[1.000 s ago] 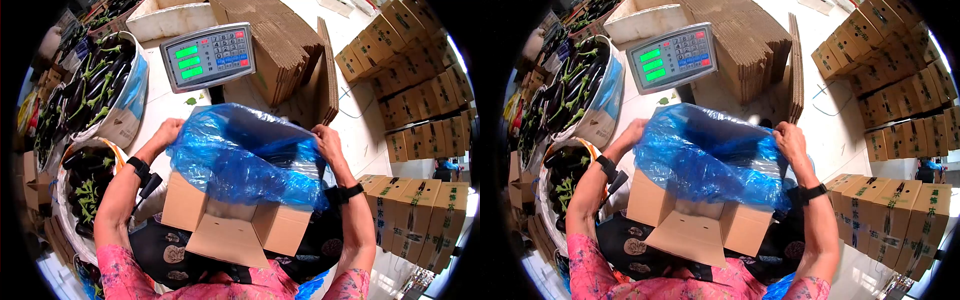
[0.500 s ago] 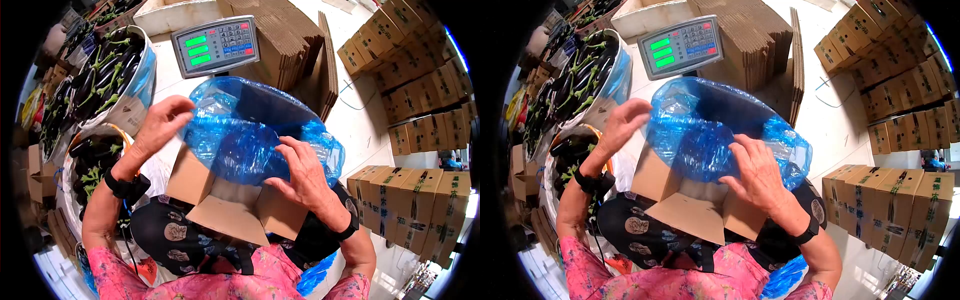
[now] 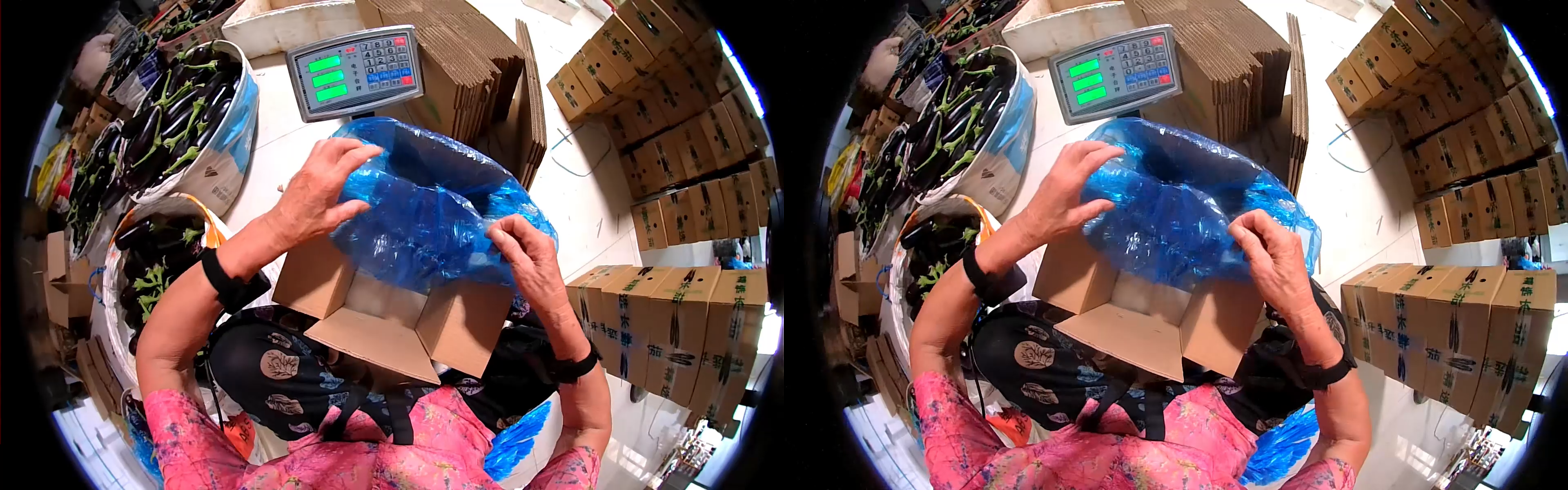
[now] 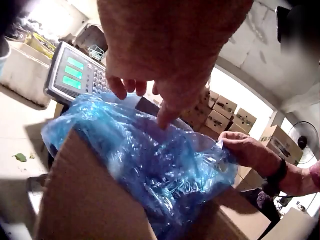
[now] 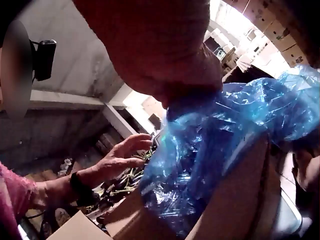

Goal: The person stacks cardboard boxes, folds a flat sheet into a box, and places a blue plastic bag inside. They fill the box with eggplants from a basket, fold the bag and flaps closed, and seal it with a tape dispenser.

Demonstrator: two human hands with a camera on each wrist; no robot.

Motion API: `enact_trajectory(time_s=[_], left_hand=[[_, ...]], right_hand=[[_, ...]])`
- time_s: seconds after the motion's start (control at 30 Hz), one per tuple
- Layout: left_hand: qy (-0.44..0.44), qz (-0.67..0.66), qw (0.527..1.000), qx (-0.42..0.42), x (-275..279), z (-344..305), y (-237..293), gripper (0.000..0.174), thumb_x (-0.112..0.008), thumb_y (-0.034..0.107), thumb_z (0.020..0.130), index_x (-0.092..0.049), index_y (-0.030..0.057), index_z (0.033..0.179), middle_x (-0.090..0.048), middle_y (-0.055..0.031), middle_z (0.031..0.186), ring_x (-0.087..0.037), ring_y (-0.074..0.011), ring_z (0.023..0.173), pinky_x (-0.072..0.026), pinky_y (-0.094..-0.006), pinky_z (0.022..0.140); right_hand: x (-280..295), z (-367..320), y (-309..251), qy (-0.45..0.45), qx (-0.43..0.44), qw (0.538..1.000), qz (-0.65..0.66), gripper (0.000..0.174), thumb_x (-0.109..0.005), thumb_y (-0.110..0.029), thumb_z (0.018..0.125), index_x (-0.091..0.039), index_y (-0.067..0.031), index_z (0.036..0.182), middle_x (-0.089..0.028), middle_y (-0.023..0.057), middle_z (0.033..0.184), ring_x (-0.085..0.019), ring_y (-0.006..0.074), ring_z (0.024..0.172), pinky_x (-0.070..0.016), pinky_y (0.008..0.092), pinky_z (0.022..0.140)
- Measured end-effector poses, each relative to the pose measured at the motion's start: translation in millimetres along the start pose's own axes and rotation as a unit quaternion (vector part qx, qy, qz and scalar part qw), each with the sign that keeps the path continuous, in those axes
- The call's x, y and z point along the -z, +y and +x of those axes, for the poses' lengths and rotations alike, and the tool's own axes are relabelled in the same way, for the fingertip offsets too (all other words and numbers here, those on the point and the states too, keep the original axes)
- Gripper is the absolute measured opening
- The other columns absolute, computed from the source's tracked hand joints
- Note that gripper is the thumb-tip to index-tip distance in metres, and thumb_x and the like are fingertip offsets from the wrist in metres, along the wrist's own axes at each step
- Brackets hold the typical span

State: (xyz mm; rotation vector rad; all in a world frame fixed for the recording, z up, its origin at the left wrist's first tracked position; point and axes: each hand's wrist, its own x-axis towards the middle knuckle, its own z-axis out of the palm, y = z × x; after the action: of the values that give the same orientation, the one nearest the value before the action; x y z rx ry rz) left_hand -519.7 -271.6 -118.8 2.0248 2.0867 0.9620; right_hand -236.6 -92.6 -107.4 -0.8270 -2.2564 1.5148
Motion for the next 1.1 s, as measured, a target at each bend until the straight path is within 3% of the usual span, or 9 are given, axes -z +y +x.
enact_trajectory(time_s=[0.1, 0.23, 0.33, 0.47, 0.6, 0.67, 0.83, 1.03, 1.1], left_hand=[[0.000, -0.007, 0.999, -0.049, -14.8, 11.1, 4.2, 0.082, -0.080, 0.024, 0.071, -0.043, 0.0099, 0.143, -0.047, -0.0168, 0.131, -0.045, -0.0379, 0.120, -0.0367, -0.0462, 0.103], [-0.109, 0.039, 0.993, 0.001, -31.1, 15.1, 11.0, 0.089, -0.081, 0.030, 0.070, -0.038, 0.0093, 0.145, -0.045, -0.0168, 0.134, -0.043, -0.0368, 0.124, -0.0341, -0.0498, 0.105], [-0.011, 0.013, 0.999, -0.044, -36.6, 18.0, 14.2, 0.091, -0.081, 0.039, 0.070, -0.038, 0.0082, 0.145, -0.043, -0.0166, 0.137, -0.042, -0.0364, 0.126, -0.0334, -0.0503, 0.105], [-0.006, -0.011, 0.992, -0.125, -33.7, 14.2, 45.0, 0.100, -0.074, 0.061, 0.068, -0.037, 0.0085, 0.145, -0.039, -0.0178, 0.142, -0.039, -0.0375, 0.129, -0.0304, -0.0500, 0.107], [0.020, 0.072, 0.992, -0.101, -45.6, 4.6, 45.4, 0.076, -0.071, 0.026, 0.074, -0.042, 0.0086, 0.142, -0.054, -0.0130, 0.116, -0.052, -0.0327, 0.113, -0.0354, -0.0473, 0.099], [0.017, 0.102, 0.991, -0.088, -35.4, -2.7, 28.8, 0.037, -0.057, -0.001, 0.073, -0.058, 0.0062, 0.110, -0.056, -0.0083, 0.080, -0.058, -0.0303, 0.082, -0.0432, -0.0455, 0.078], [-0.118, 0.030, 0.992, -0.030, 29.8, -51.5, 40.3, 0.017, -0.058, 0.002, 0.077, -0.058, 0.0073, 0.093, -0.054, -0.0122, 0.075, -0.058, -0.0354, 0.075, -0.0467, -0.0451, 0.061], [-0.314, 0.028, 0.948, 0.033, 75.2, -110.8, 93.7, 0.011, -0.064, 0.004, 0.073, -0.056, 0.0054, 0.080, -0.054, -0.0133, 0.074, -0.059, -0.0367, 0.076, -0.0472, -0.0462, 0.064], [-0.354, 0.013, 0.935, 0.026, 72.7, -123.4, 89.3, 0.008, -0.064, 0.006, 0.076, -0.058, 0.0054, 0.081, -0.056, -0.0140, 0.074, -0.061, -0.0372, 0.075, -0.0483, -0.0470, 0.064]], right_hand=[[7.5, 1.0, -9.1, -0.058, -0.079, 0.991, 0.086, 0.018, -0.054, -0.020, 0.100, -0.060, -0.0051, 0.091, -0.049, -0.0067, 0.078, -0.043, 0.0039, 0.071, -0.0373, 0.0198, 0.065], [7.6, 0.3, -4.1, -0.065, -0.128, 0.952, 0.271, 0.015, -0.055, -0.021, 0.100, -0.060, -0.0084, 0.094, -0.052, -0.0073, 0.084, -0.046, 0.0032, 0.079, -0.0393, 0.0194, 0.072], [7.3, -1.8, -11.1, -0.059, -0.151, 0.935, 0.315, 0.014, -0.056, -0.021, 0.100, -0.060, -0.0081, 0.096, -0.055, -0.0063, 0.087, -0.050, 0.0037, 0.083, -0.0424, 0.0204, 0.076], [8.2, -3.8, -16.3, -0.061, -0.161, 0.924, 0.341, 0.013, -0.058, -0.021, 0.098, -0.060, -0.0075, 0.098, -0.058, -0.0048, 0.090, -0.053, 0.0046, 0.081, -0.0453, 0.0202, 0.074], [7.6, -18.1, -25.6, -0.114, -0.165, 0.919, 0.341, 0.013, -0.059, -0.021, 0.098, -0.059, -0.0076, 0.099, -0.058, -0.0045, 0.090, -0.053, 0.0045, 0.077, -0.0453, 0.0191, 0.067], [11.4, -33.5, -37.8, -0.177, -0.168, 0.911, 0.331, 0.013, -0.059, -0.020, 0.098, -0.059, -0.0077, 0.097, -0.056, -0.0056, 0.089, -0.052, 0.0033, 0.078, -0.0439, 0.0190, 0.068], [2.4, -78.8, -35.5, -0.285, -0.177, 0.899, 0.281, 0.013, -0.057, -0.019, 0.098, -0.060, -0.0068, 0.098, -0.057, -0.0052, 0.092, -0.051, 0.0054, 0.088, -0.0423, 0.0214, 0.080], [-29.3, -124.8, -30.0, -0.397, -0.074, 0.900, 0.163, 0.020, -0.052, -0.021, 0.101, -0.058, -0.0025, 0.101, -0.058, 0.0011, 0.090, -0.052, 0.0095, 0.090, -0.0441, 0.0273, 0.084], [-38.0, -136.3, -31.3, -0.407, -0.024, 0.912, 0.055, 0.014, -0.053, -0.017, 0.099, -0.057, -0.0036, 0.097, -0.061, 0.0102, 0.080, -0.061, 0.0244, 0.076, -0.0475, 0.0331, 0.072]])
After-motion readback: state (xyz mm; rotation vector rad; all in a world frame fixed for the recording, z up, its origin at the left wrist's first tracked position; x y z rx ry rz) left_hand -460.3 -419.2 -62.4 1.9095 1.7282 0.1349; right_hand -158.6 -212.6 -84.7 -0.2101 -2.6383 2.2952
